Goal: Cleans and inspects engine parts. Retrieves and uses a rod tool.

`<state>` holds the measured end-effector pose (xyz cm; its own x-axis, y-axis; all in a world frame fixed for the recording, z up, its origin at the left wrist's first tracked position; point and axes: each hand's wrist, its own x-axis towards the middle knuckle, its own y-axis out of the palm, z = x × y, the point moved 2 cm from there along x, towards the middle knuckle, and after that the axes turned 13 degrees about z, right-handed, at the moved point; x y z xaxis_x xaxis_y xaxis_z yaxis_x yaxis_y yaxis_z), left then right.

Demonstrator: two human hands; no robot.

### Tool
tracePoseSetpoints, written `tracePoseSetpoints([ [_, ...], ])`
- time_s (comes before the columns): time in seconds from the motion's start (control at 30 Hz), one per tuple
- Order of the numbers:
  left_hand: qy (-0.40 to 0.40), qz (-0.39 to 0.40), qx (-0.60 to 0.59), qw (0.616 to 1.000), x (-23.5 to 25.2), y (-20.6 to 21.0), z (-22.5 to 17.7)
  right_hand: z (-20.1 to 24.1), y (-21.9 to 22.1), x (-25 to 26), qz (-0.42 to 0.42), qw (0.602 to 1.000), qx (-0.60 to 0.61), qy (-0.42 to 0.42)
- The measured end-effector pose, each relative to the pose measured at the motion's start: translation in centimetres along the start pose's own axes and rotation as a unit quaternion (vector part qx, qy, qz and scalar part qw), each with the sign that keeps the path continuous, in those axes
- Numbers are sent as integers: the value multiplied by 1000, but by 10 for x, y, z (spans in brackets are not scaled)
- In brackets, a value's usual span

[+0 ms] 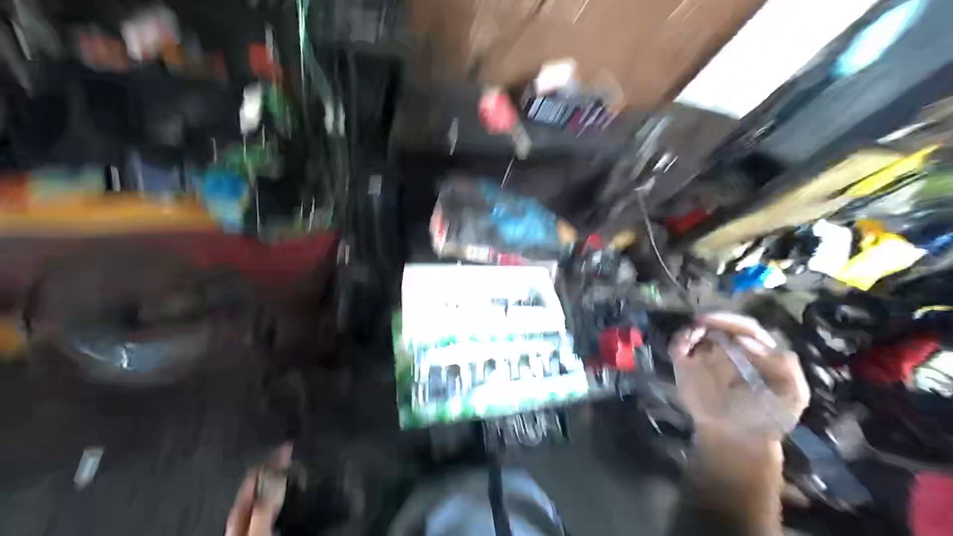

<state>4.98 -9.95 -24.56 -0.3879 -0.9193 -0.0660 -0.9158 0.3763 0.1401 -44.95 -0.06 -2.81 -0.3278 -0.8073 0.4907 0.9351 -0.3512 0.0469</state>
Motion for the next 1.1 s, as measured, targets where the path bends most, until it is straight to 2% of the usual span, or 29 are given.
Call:
tracePoseSetpoints([
  [0.03,-41,-31,-16,999,-3,-1,0,-13,5,-23,32,999,-1,23],
  [0.1,-74,-45,-64,994,5,-2,5,-41,20,-47,77,990,-107,54],
  [0.23,-117,-34,-158,980,6,-4,13,-83,70,-80,81,942,-289,146],
  [0.33,-112,-14,-173,978,16,-1,12,-94,91,-75,107,926,-341,121],
  [0.43,-90,38,-71,993,24,3,4,-107,108,-62,130,910,-385,87],
  [0.57,-49,101,60,992,30,9,2,-150,124,-57,167,913,-364,84],
  [0.73,-37,153,210,965,38,42,5,-199,123,-72,201,918,-325,106],
  [0.8,-31,165,250,954,47,61,11,-199,115,-72,185,931,-298,101],
  [0.97,-61,172,296,938,77,106,36,-149,100,-51,125,953,-274,34],
  [1.1,-57,171,322,930,96,129,37,-203,104,-67,168,947,-259,90],
])
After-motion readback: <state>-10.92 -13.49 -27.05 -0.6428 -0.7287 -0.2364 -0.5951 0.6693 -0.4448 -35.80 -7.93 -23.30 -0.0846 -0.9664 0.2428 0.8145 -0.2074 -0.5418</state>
